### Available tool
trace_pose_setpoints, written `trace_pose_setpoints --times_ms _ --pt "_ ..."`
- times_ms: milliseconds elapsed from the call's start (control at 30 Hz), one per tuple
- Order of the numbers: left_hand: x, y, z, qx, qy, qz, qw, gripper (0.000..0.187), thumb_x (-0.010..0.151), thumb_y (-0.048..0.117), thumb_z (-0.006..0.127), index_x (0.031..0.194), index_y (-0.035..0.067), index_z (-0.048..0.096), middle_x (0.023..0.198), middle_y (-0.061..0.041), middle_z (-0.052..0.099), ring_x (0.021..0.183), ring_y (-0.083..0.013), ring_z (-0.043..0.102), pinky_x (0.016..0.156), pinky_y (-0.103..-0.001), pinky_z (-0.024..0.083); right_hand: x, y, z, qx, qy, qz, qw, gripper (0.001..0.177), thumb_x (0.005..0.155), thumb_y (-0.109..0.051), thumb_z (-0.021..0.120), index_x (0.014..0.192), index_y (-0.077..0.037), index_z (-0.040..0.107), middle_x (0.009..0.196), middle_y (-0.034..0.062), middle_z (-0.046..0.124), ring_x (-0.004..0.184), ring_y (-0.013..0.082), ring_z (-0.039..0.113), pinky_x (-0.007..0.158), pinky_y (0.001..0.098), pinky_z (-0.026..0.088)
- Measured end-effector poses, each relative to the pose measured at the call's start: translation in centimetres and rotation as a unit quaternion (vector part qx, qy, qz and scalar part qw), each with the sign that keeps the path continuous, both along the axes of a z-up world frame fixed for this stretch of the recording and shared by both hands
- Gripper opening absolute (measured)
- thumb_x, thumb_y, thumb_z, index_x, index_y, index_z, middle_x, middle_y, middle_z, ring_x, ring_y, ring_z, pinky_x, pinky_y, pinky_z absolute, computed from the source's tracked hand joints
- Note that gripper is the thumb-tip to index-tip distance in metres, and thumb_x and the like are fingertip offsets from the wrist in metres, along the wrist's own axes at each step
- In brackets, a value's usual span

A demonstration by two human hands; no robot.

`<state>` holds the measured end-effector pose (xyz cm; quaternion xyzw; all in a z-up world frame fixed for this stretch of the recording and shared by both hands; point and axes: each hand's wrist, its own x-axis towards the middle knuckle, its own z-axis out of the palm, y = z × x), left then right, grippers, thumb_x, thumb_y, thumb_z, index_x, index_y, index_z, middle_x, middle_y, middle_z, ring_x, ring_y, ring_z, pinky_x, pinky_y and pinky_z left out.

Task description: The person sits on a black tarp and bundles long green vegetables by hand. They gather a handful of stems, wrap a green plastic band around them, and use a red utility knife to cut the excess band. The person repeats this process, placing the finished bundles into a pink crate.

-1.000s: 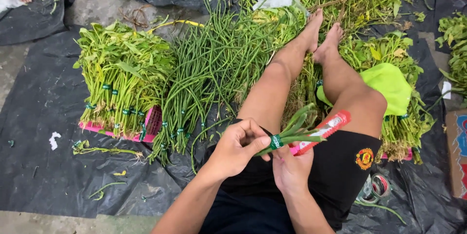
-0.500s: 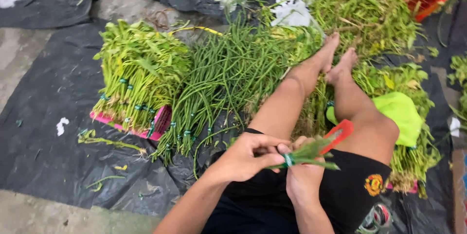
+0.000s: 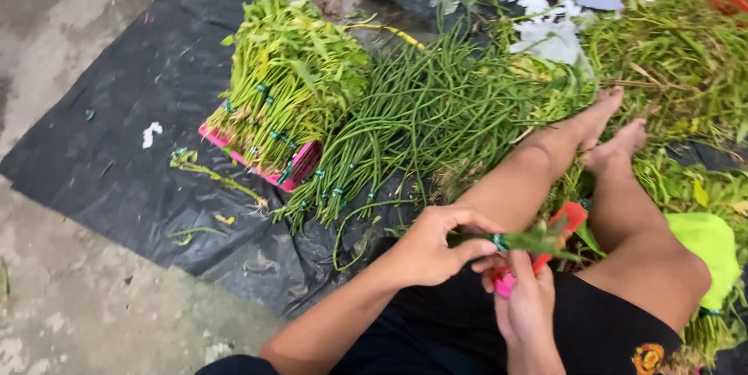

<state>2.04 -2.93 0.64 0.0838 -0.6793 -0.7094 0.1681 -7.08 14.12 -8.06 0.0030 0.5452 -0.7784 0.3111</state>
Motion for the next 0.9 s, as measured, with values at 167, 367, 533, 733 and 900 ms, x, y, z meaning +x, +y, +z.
trace_pose_setpoints --times_ms 167,367,533,733,900 --pt "2.0 0.7 -0.6 -0.021 0.037 0.034 0.999 0.024 0.081 -0.005 0.076 0.102 0.004 0.075 0.092 -0.005 0.065 0.083 -0.0159 0.060 0.078 -0.028 0.050 0.0 1.1 -0.7 -0.064 0.037 0.041 0.996 0.019 0.100 -0.010 0.059 0.117 -0.003 0.060 0.107 0.0122 0.061 0.079 0.0168 0.058 0.055 0.0279 0.048" --pt "5.3 0.4 -3.5 0.166 -0.032 -0.058 0.984 0.024 0.093 -0.001 0.060 0.116 0.004 0.068 0.078 0.003 0.050 0.070 -0.0066 0.044 0.067 -0.021 0.037 1.8 0.6 -1.0 -0.013 0.106 0.101 0.989 0.015 0.085 0.006 0.060 0.078 -0.005 0.052 0.107 0.0120 0.061 0.092 0.0218 0.063 0.073 0.0305 0.053" --pt "6.8 -0.8 -4.2 0.225 -0.015 -0.059 0.972 0.031 0.109 0.033 0.052 0.104 0.004 0.061 0.088 -0.003 0.062 0.073 -0.0086 0.058 0.066 -0.021 0.046 4.2 -1.9 2.6 0.071 0.210 0.142 0.965 0.038 0.077 0.010 0.071 0.062 -0.007 0.040 0.106 0.0179 0.074 0.103 0.0281 0.074 0.094 0.0391 0.059" --pt "4.6 -5.2 -4.0 0.301 -0.046 0.075 0.950 0.016 0.088 -0.003 0.071 0.095 0.007 0.062 0.095 -0.013 0.075 0.092 -0.0207 0.075 0.075 -0.026 0.060 3.6 -3.2 4.6 0.050 0.229 0.197 0.952 0.039 0.086 0.000 0.067 0.062 -0.011 0.037 0.137 0.0227 0.067 0.104 0.0282 0.075 0.074 0.0325 0.064" --pt "-0.2 -11.6 0.8 0.209 0.154 0.076 0.963 0.025 0.087 -0.006 0.068 0.090 0.008 0.049 0.085 -0.001 0.056 0.102 -0.0302 0.073 0.095 -0.038 0.062 3.0 -2.2 3.8 0.054 0.232 0.127 0.963 0.037 0.091 0.000 0.062 0.067 -0.011 0.037 0.115 0.0207 0.072 0.094 0.0280 0.074 0.071 0.0334 0.060"
